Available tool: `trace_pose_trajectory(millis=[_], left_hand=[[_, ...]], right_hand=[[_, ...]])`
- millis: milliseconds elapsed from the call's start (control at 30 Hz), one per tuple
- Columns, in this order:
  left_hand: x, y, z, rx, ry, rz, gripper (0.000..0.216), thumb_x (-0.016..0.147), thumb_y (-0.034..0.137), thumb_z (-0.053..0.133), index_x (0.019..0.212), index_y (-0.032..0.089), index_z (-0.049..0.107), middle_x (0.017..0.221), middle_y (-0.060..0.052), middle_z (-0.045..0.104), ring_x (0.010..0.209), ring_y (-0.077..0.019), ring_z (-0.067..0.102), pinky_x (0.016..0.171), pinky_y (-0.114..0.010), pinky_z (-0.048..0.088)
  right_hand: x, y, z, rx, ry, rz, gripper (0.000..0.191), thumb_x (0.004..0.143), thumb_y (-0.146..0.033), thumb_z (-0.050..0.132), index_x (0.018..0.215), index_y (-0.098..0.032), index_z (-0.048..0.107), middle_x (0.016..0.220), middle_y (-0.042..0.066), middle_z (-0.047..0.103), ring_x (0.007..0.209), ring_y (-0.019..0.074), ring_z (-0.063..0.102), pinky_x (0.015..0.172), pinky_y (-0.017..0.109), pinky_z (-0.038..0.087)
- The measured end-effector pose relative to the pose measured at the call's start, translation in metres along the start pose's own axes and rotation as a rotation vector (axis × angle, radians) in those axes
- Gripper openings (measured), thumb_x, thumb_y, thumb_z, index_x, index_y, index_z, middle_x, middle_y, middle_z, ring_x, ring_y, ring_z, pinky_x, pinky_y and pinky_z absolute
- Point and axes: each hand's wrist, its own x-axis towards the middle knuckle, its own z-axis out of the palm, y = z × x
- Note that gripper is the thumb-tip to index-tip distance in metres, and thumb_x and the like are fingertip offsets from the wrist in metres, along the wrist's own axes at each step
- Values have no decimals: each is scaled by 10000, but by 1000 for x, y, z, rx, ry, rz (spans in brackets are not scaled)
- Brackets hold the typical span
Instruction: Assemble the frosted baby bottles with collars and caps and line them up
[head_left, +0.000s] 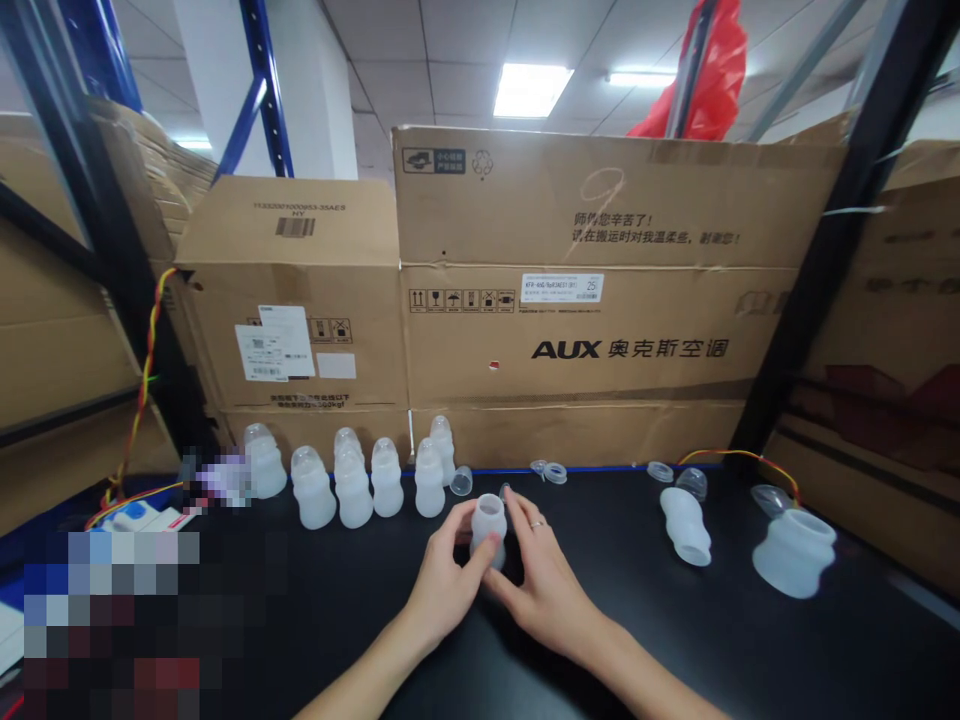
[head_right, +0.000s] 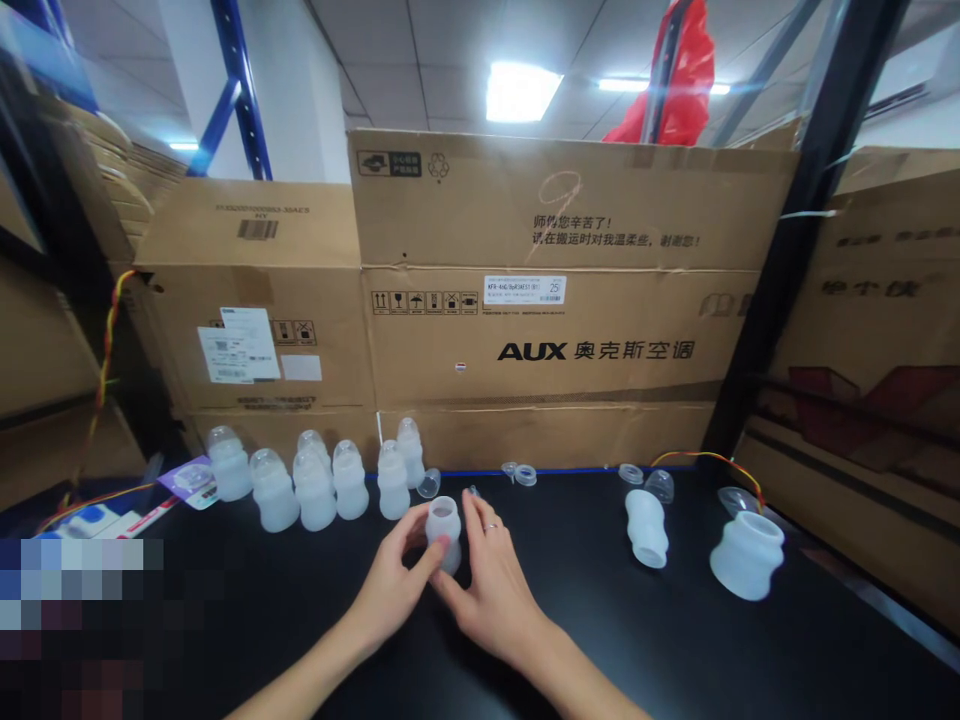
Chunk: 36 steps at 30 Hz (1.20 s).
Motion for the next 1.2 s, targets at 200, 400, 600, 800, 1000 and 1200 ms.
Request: trace_pose_trajectory(millis=[200, 400, 600, 800, 1000, 1200], left_hand=[[9, -11, 1, -6, -16, -17, 437, 881, 448, 723, 1230, 194, 657, 1164, -106, 779, 1066, -279, 723, 954, -382, 529], [8, -11, -4, 29, -36, -10, 403, 914, 432, 694, 1240, 202, 638, 1197, -98, 764, 1113, -271, 705, 997, -407, 502], [9, -6, -9, 190, 44, 79, 383, 835, 384, 764, 1167, 209, 687, 1125, -76, 757, 1039, -270, 701, 956, -403, 506], [7, -2, -20, 345, 109, 183, 332, 799, 330, 789, 1109, 232, 722, 1037, -45, 701, 968, -245, 693, 860, -348, 537], [2, 3, -23, 402, -29, 243, 356, 797, 315, 795, 1140, 238, 739, 1037, -55, 687, 913, -220, 690, 853, -337, 538], [2, 8, -30, 289, -164, 180, 341, 770, 380, 815, 1057, 195, 800, 920, -67, 714, 819, -215, 662, 754, -308, 515]], right_hand=[[-24, -42, 36, 13, -29, -593, 487, 963, -243, 582, 1440, -282, 492, 1219, 82, 692, 1103, 257, 658, 983, 388, 527], [-41, -48, 110, 27, -345, -528, 422, 1004, -496, 630, 1364, -289, 551, 1166, 27, 750, 1003, 169, 714, 942, 217, 548], [-26, -45, 59, 261, -307, -668, 298, 1063, -281, 557, 1358, -293, 523, 1224, 1, 751, 1256, 164, 619, 1097, 260, 447], [3, -26, -16, 289, 191, -249, 374, 897, -282, 742, 1225, -246, 567, 1045, 47, 652, 917, 199, 637, 840, 311, 538], [17, 14, -34, 239, -2, -150, 317, 913, -359, 775, 1188, -251, 662, 1026, 44, 639, 919, 201, 633, 843, 319, 530], [12, 14, -24, 336, -79, -194, 312, 859, -373, 833, 1103, -236, 695, 959, 27, 606, 820, 173, 592, 769, 297, 530]])
